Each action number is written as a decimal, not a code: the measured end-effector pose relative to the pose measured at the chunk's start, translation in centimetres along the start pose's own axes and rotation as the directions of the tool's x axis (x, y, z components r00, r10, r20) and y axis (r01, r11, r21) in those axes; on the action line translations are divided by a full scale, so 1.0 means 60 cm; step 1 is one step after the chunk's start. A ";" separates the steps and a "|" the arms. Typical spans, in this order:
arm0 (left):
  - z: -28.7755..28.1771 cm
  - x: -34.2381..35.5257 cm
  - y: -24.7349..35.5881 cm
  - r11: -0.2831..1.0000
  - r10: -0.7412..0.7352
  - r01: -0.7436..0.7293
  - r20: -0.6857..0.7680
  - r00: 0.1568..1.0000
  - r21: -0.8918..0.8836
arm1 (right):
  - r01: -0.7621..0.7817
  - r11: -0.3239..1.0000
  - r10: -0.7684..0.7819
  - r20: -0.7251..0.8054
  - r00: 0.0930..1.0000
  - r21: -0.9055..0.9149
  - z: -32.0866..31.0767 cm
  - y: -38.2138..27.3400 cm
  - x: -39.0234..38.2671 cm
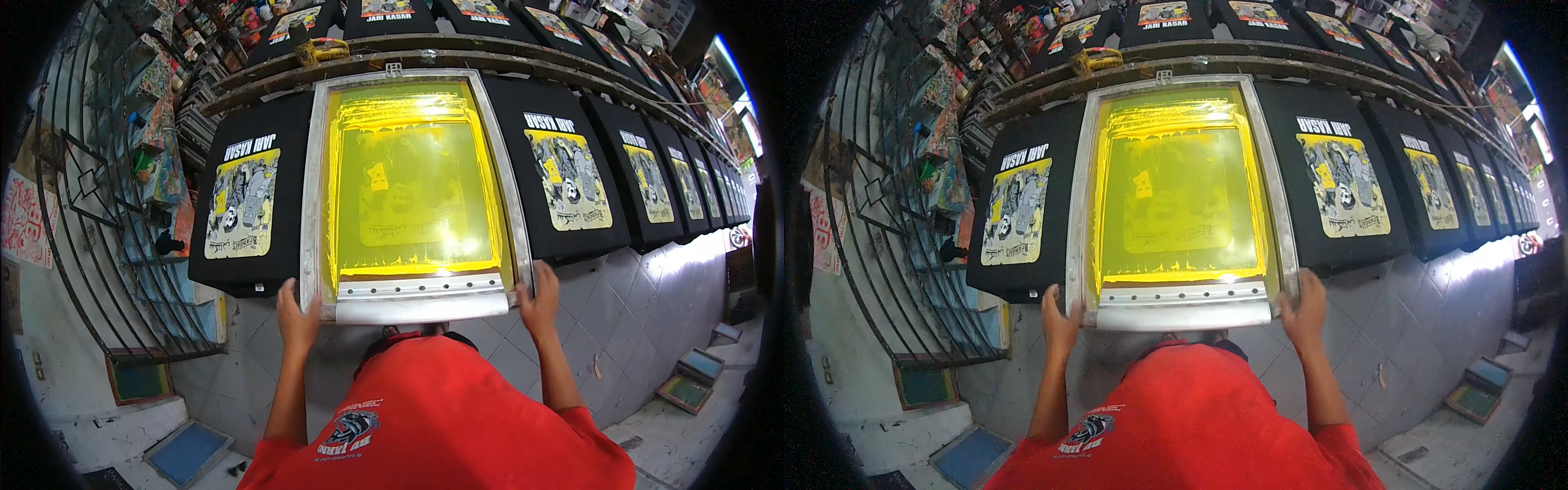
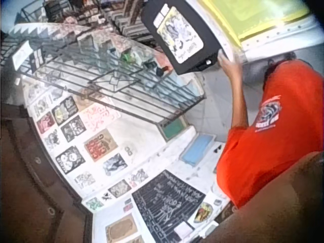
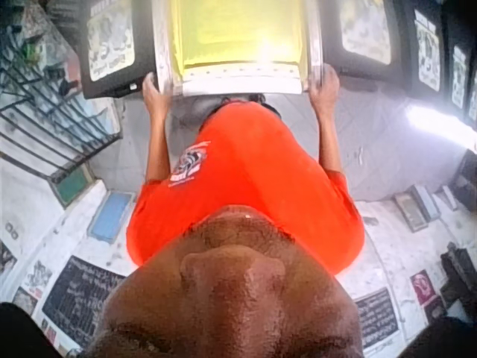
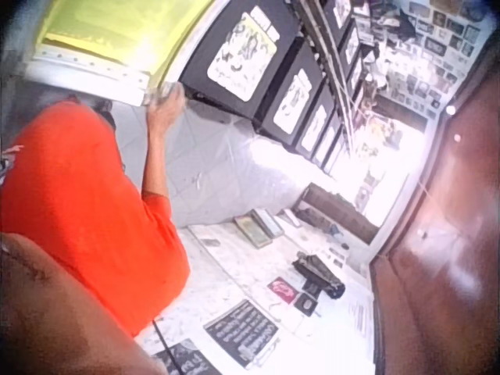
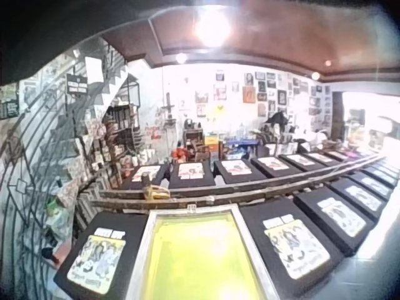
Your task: The person performs screen printing on a black t-shirt using a yellow screen and a squeegee. They repeatedly pull the squeegee across the screen to apply yellow ink to the fabric. After several passes, the person lifts the screen and moves it to a nearby table.
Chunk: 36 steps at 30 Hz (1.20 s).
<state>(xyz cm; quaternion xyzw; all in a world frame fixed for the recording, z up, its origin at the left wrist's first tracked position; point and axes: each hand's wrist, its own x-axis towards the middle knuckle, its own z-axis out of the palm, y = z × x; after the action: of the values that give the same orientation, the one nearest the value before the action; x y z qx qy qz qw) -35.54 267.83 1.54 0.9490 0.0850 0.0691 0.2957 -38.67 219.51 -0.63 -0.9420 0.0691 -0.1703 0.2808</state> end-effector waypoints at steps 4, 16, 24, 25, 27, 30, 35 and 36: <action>-0.010 -0.063 0.072 0.914 0.394 -0.405 0.289 0.872 -0.024 | 0.433 0.901 -0.416 0.379 0.827 0.043 -0.053 -0.101 -0.005; 0.020 0.024 0.122 0.730 0.663 -0.682 0.283 0.693 -0.042 | 0.509 0.860 -0.485 0.376 0.789 0.041 -0.040 -0.106 0.067; 0.016 0.229 0.171 0.748 0.596 -0.663 0.413 0.689 0.027 | 0.463 0.869 -0.291 0.575 0.765 -0.176 0.011 -0.116 0.269; 0.024 0.294 0.173 0.732 0.578 -0.676 0.446 0.684 0.088 | 0.463 0.857 -0.276 0.556 0.784 -0.228 0.028 -0.122 0.330; 0.042 0.420 0.217 0.795 0.457 -0.574 0.429 0.779 0.197 | 0.476 0.850 -0.348 0.436 0.830 -0.227 0.076 -0.120 0.462; 0.106 0.612 0.230 0.777 0.528 -0.606 0.349 0.774 0.168 | 0.509 0.836 -0.392 0.428 0.815 -0.205 0.172 -0.099 0.656; 0.180 0.747 0.271 0.761 0.525 -0.627 0.409 0.746 0.166 | 0.452 0.877 -0.363 0.392 0.846 -0.164 0.230 -0.055 0.774; 0.173 0.745 0.267 0.763 0.509 -0.619 0.417 0.753 0.186 | 0.429 0.888 -0.326 0.430 0.842 -0.167 0.224 -0.075 0.772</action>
<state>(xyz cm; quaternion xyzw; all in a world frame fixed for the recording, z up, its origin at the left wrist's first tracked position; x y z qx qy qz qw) 11.89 258.16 5.89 0.9604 -0.2521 -0.0243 0.1163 9.48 219.61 4.39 -0.9797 -0.1549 -0.0213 0.1252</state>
